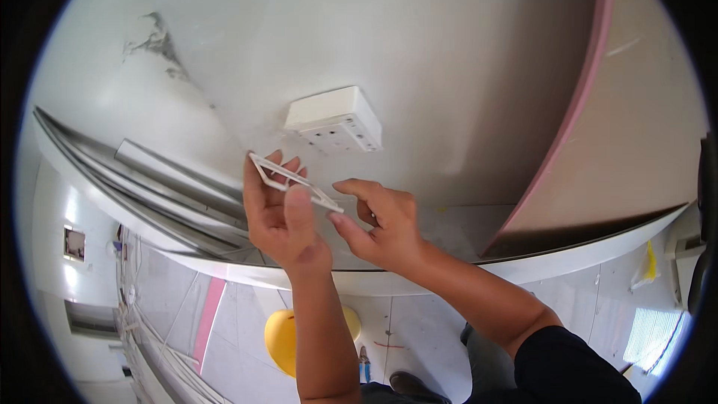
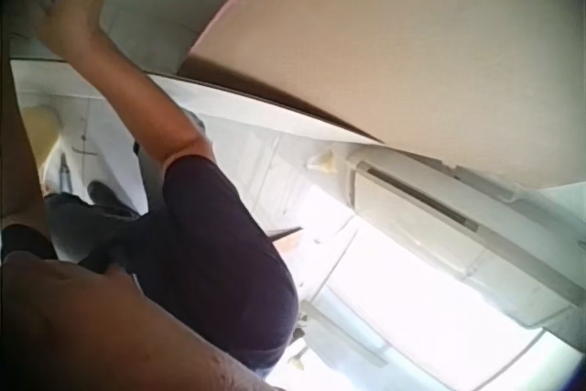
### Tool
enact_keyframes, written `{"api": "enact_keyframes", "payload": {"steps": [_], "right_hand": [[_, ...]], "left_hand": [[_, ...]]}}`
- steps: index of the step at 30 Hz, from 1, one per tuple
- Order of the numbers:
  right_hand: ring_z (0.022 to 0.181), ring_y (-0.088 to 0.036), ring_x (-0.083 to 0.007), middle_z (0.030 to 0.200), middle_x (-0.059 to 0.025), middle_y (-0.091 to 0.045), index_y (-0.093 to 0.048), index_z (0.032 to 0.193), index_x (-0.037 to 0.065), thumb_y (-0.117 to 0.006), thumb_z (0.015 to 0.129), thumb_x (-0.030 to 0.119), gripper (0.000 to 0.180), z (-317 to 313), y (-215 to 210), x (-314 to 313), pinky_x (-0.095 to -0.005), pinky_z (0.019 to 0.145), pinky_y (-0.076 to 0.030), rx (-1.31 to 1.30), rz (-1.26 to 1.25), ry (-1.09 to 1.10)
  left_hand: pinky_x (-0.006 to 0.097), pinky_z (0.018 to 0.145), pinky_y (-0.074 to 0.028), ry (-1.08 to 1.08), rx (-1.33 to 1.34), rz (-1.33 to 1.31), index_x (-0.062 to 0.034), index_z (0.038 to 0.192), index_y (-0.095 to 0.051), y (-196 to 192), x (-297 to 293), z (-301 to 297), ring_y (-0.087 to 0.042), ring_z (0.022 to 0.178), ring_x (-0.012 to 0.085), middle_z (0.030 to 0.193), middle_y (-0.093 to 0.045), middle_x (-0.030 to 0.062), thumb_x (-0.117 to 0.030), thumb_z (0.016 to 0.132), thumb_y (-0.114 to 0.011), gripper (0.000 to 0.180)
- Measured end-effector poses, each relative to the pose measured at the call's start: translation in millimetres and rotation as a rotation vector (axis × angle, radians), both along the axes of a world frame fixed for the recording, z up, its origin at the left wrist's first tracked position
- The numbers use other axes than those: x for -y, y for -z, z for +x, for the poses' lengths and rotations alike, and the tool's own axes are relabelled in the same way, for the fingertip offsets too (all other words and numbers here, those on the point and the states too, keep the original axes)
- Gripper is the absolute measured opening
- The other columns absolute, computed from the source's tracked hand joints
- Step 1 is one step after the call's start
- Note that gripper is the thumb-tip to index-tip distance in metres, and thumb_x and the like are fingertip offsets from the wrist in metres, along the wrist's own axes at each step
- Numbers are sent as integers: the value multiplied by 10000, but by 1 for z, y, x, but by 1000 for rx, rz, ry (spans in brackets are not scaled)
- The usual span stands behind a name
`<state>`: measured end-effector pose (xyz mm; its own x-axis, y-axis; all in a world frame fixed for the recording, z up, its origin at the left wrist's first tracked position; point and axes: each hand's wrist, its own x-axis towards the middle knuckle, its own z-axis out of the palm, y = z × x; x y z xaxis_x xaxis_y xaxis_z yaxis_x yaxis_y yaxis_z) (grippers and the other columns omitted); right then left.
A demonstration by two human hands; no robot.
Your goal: The person installs a wall socket by first positioning the unit, then using a power drill to secure it to the wall. They then attach a decorative faceplate, which requires modification using pliers to remove excess plastic tabs before final fitting.
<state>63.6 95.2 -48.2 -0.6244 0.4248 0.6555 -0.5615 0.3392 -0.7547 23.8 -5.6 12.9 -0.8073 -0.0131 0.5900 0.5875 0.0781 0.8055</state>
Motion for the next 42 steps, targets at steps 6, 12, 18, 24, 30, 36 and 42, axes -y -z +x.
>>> {"api": "enact_keyframes", "payload": {"steps": [6,12,18,24,30,36,42], "right_hand": [[550,-636,-210,726,-71,-690,-748,1150,64,-887,759,156,425,3,-3,9,-314,520,-497,-125,185,-17],[520,-578,-173,777,-66,-726,-751,1150,41,-888,767,101,412,-2,2,13,-290,499,-465,-205,197,-25],[581,-677,-223,752,-78,-719,-758,1112,61,-875,787,144,356,-2,1,11,-320,533,-528,-176,205,-9],[570,-670,-219,726,-72,-707,-760,1115,65,-870,775,134,364,-2,1,11,-320,523,-520,-161,214,-17],[547,-638,-199,715,-63,-696,-755,1132,56,-858,767,82,380,-5,2,9,-307,510,-498,-189,231,-17],[544,-632,-194,683,-47,-669,-757,1205,73,-792,809,30,400,-8,-1,13,-315,508,-506,-257,217,-11],[528,-608,-193,670,-56,-645,-747,1232,52,-736,809,-44,434,-7,-1,12,-311,502,-493,-251,241,-55]], "left_hand": [[487,1055,-530,643,243,419,54,1561,-395,25,33,-12,-601,1299,385,1508,-512,288,-650,1061,-322,867],[480,1078,-493,600,285,372,46,1577,-380,22,30,-8,-582,1317,377,1501,-527,261,-654,1049,-328,878],[488,1092,-483,557,302,349,52,1575,-379,20,25,-8,-576,1328,376,1495,-531,260,-654,1048,-337,882],[509,1056,-525,458,342,347,67,1550,-402,19,18,-8,-604,1297,395,1462,-558,286,-633,1071,-289,856],[514,1057,-526,443,354,352,79,1540,-407,18,15,-6,-605,1294,393,1453,-563,288,-631,1071,-296,858],[517,1046,-538,400,375,378,74,1524,-435,17,12,-6,-621,1274,394,1434,-579,290,-620,1075,-307,836],[517,1044,-540,394,399,388,59,1517,-453,21,12,-9,-624,1270,389,1437,-577,280,-603,1080,-321,804]]}}
